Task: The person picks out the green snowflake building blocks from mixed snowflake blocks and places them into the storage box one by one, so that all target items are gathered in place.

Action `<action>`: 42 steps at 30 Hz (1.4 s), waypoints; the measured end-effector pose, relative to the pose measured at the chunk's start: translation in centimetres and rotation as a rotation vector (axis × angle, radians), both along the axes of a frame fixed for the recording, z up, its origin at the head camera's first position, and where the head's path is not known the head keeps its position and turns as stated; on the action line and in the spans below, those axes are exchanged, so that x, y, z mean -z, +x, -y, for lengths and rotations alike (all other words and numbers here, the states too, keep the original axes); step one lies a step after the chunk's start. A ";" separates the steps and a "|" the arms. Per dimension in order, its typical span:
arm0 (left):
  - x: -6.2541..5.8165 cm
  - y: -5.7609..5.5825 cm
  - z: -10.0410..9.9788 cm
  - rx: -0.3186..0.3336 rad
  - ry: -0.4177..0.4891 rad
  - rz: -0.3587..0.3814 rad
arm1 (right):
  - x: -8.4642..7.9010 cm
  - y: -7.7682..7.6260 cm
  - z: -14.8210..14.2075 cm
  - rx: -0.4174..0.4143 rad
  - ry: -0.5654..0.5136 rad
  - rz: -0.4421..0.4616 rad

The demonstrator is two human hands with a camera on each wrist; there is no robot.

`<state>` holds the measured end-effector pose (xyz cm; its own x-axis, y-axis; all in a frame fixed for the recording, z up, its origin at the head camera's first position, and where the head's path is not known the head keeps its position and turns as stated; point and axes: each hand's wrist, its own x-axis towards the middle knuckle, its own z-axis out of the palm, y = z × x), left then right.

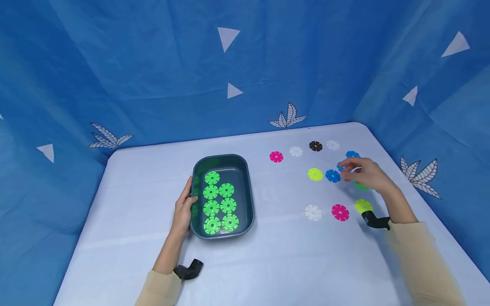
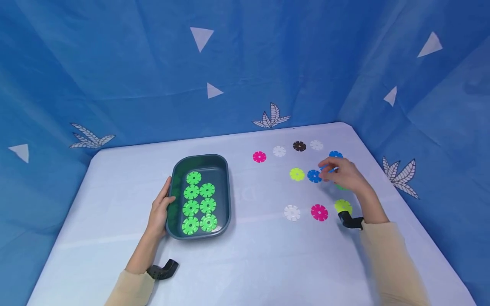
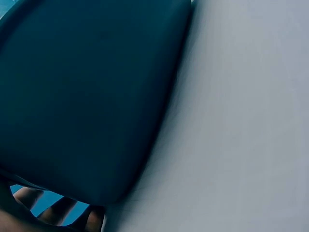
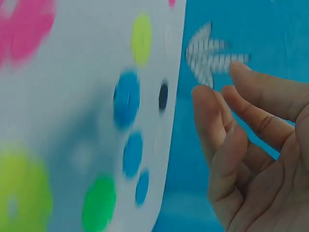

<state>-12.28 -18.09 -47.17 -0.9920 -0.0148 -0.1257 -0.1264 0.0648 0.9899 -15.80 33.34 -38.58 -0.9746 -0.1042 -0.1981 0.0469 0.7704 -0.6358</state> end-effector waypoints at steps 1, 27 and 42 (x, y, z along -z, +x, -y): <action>0.0 0.0 0.1 -0.003 -0.001 0.003 | 0.1 0.2 -0.9 0.010 0.010 -0.002; 0.0 0.2 0.3 -0.008 0.009 0.004 | 5.0 0.9 -7.0 0.231 0.106 0.132; 0.0 0.0 0.1 0.005 0.009 -0.012 | 4.2 0.8 -6.8 0.234 0.134 0.130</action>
